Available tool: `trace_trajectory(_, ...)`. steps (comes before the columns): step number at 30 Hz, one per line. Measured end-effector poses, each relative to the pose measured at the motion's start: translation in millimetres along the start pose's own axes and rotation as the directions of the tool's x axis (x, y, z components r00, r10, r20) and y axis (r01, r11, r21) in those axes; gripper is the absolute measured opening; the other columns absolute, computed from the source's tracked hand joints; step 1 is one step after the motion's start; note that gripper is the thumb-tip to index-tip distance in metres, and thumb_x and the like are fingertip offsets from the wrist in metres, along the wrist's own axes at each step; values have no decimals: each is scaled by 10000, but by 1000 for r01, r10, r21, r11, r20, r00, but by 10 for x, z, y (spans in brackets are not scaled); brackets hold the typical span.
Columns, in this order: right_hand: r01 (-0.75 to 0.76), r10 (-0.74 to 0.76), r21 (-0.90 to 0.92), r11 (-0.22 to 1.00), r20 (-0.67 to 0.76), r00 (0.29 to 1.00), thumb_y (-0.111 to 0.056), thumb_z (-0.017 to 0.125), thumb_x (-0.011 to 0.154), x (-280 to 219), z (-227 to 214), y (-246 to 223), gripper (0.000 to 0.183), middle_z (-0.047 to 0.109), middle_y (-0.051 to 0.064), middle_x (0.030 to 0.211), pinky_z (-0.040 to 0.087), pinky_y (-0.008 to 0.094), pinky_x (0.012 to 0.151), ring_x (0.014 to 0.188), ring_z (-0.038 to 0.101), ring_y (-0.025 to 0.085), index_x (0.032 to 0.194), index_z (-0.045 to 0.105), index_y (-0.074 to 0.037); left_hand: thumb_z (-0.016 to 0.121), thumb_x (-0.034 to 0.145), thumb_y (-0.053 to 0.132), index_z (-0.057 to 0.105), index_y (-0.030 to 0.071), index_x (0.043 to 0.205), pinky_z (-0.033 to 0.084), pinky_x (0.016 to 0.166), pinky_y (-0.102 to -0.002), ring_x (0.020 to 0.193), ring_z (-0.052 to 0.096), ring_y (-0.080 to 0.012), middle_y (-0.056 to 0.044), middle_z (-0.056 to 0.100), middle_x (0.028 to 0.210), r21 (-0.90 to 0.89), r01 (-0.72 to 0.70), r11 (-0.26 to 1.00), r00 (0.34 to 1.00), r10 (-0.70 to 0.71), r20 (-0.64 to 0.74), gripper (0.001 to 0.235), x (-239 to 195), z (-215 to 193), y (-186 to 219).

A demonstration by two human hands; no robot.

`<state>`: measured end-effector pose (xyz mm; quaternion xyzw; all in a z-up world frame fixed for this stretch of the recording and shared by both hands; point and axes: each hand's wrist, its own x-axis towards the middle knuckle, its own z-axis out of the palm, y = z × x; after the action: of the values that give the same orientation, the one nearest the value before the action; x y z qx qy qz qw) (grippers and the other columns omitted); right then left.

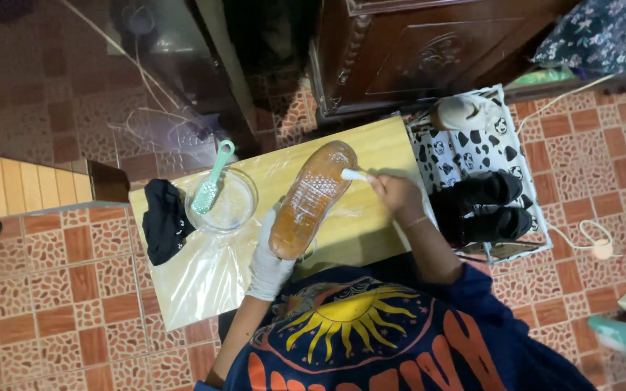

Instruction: The person cleans a white sneaker using a toothbrush and a cleaning solution from a bowl. They scrub the upper, laces, and sole of the shoe while holding it on a plastic-covered table.

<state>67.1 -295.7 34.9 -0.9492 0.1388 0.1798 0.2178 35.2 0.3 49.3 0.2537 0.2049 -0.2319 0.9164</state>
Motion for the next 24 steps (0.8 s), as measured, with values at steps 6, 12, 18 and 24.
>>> trace_trajectory(6,-5,8,-57,998,50,999,-606,328,1077,32,-349,-361,650,769,189,968,537,497,941,1049,715,384,1076,743,-105,523,1025,334,468,170,1520,478,1103,-417,1296,582,-256,-71,529,1509,-114,-12,993,998,5,-62,524,11,-65,-128)
trace_trajectory(12,114,-104,-82,990,114,988,-532,434,1064,-417,-261,-573,507,788,123,925,566,402,915,928,751,302,1067,775,-156,567,1017,341,555,133,1448,527,1050,-418,1201,653,-277,-117,621,1402,-159,-2,987,994,-16,-110,479,162,-199,-182)
trace_trajectory(18,-20,19,-43,999,-13,1000,-535,407,1065,-48,-365,-451,536,767,158,943,562,494,909,1005,725,366,1066,734,-111,613,1001,339,617,143,1392,552,1004,-394,1114,698,-271,-122,670,1327,-192,23,981,996,-38,-74,438,61,-114,-54)
trace_trajectory(24,223,-227,-62,973,-72,971,-577,508,1010,-421,465,-387,485,758,159,813,592,473,773,822,748,372,980,762,-165,574,1039,336,624,101,1371,565,978,-354,1059,716,-227,-92,705,1263,-198,27,980,994,-48,-103,409,110,-63,9)
